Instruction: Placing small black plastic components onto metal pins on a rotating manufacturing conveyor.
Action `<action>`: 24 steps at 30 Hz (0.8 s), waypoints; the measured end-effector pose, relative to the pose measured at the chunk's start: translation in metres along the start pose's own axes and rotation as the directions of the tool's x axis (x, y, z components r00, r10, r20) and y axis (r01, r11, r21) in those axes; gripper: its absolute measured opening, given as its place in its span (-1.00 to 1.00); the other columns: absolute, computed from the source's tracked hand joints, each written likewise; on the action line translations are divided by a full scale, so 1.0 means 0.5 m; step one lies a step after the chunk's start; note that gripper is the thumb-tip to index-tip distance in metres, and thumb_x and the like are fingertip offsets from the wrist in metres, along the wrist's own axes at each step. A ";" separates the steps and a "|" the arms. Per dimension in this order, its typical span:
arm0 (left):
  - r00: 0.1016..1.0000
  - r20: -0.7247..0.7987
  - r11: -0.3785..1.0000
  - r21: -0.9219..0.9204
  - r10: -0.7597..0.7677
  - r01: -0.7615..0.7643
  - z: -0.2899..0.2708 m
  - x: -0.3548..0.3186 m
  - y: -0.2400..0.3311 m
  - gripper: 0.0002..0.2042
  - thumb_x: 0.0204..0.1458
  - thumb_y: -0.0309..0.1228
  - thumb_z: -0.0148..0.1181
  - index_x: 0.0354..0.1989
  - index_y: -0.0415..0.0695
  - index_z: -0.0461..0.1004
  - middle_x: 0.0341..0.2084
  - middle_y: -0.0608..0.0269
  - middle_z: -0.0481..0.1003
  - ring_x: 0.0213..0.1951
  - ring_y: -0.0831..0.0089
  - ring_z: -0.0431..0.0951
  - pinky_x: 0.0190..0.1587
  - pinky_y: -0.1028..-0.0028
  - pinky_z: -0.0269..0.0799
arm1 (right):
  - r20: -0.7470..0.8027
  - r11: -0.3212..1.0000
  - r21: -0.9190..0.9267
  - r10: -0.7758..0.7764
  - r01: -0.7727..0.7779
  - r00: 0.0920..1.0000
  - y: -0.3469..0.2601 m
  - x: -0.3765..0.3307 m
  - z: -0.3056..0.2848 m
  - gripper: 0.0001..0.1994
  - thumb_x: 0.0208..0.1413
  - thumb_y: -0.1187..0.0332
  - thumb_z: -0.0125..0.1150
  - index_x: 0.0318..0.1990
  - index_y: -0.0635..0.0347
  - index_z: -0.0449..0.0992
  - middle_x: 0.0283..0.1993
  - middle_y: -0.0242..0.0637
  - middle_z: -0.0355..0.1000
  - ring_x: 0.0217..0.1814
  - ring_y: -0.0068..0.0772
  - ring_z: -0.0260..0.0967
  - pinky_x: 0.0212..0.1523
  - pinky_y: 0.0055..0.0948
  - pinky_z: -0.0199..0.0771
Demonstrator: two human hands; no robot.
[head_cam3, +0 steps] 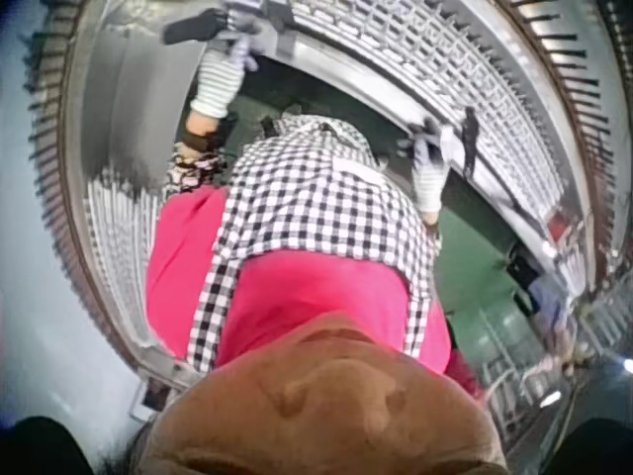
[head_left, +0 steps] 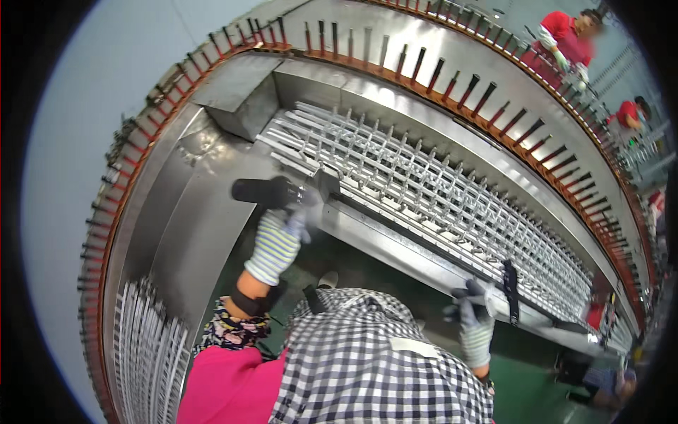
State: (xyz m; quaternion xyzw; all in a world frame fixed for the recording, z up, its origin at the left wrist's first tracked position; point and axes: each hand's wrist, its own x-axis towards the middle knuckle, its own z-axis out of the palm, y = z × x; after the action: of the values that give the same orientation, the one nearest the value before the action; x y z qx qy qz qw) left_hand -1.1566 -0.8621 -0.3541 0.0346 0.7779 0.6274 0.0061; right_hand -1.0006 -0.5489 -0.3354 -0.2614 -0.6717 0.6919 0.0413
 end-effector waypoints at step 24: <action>0.977 0.196 0.953 0.271 0.087 -0.139 0.071 0.269 -0.246 -0.79 -0.06 -0.33 0.22 -0.30 -0.18 0.49 -0.48 0.32 0.50 -0.43 0.58 0.45 -0.34 0.51 0.38 | 0.241 0.532 -0.554 -0.634 0.640 0.735 0.096 0.323 0.423 -0.88 0.05 0.55 -0.02 -0.33 0.19 0.48 -0.46 -0.37 0.40 -0.44 -0.58 0.32 -0.50 -0.51 0.29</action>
State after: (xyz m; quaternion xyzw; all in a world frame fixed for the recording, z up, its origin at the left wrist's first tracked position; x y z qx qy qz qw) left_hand -1.2944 -0.8453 -0.4771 0.1367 0.8524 0.5034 0.0361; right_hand -1.2135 -0.6794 -0.4388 0.0060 -0.9037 0.3777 0.2015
